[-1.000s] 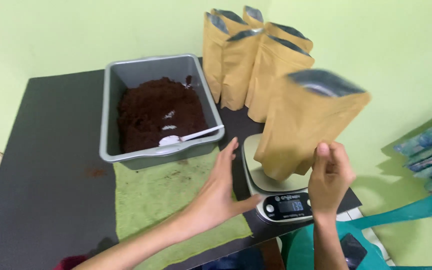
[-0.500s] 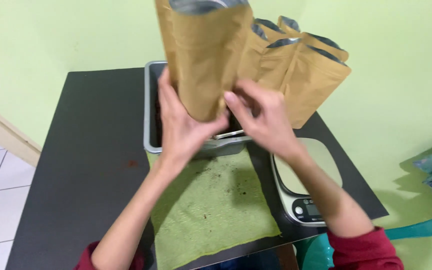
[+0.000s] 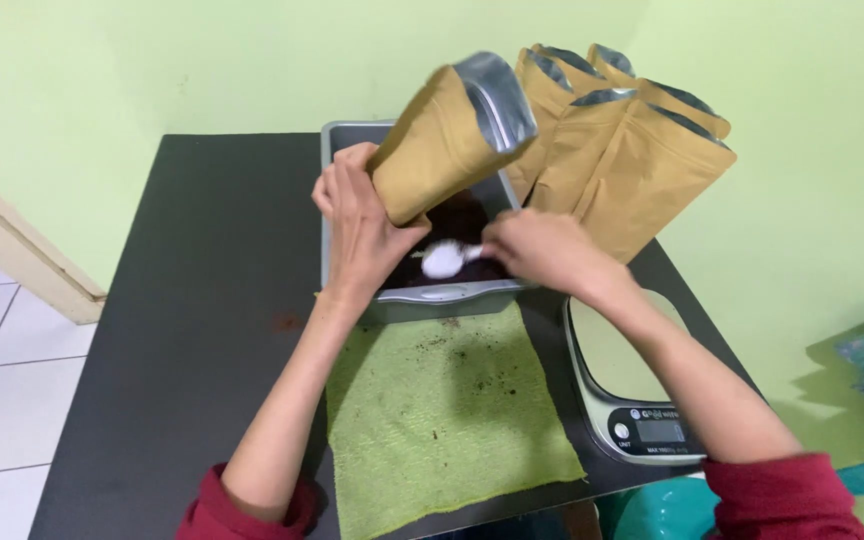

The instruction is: Filling and weighing stand-up pouches with ground coffee using a plastic spoon and a digital scale.

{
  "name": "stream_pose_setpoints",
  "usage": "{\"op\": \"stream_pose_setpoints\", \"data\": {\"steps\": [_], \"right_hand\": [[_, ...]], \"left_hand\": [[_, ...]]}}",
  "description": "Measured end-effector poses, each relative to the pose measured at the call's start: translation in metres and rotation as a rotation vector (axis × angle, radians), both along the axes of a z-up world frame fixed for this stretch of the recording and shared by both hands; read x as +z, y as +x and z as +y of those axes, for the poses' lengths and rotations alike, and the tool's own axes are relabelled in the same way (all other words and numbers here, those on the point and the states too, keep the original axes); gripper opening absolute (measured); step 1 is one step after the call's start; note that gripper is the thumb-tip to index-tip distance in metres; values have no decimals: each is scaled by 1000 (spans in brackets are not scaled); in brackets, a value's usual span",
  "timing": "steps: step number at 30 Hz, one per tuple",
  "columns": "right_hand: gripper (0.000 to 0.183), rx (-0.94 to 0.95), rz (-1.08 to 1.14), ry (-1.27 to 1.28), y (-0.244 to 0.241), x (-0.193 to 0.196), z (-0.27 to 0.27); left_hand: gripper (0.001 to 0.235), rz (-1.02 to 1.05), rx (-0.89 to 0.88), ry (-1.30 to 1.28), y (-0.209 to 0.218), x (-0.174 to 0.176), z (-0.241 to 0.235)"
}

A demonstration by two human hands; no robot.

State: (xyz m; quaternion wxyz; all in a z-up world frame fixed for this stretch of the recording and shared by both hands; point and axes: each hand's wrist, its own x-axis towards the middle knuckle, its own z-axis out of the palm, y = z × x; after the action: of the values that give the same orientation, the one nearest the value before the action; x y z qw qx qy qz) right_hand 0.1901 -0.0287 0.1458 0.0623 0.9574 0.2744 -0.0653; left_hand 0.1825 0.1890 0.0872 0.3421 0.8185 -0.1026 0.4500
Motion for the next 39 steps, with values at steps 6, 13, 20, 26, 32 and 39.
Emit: {"op": "stream_pose_setpoints", "data": {"steps": [6,13,20,26,32,39], "right_hand": [[17,-70,-509,260,-9,31,-56],[14,67,-672,532,-45,131,-77],[18,168,-357,271,-10,141,-3],[28,461,-347,278,77,89,15],[27,369,-93,283,70,102,21],[26,351,-85,305,30,130,11]], "left_hand": [[106,126,-78,-150,0,-1,2],[91,180,-49,10,3,-5,1],[96,161,-110,98,3,-7,0],[92,180,-117,119,3,-9,1],[92,186,-27,149,6,-11,2],[97,202,31,196,6,-12,-1]]}}
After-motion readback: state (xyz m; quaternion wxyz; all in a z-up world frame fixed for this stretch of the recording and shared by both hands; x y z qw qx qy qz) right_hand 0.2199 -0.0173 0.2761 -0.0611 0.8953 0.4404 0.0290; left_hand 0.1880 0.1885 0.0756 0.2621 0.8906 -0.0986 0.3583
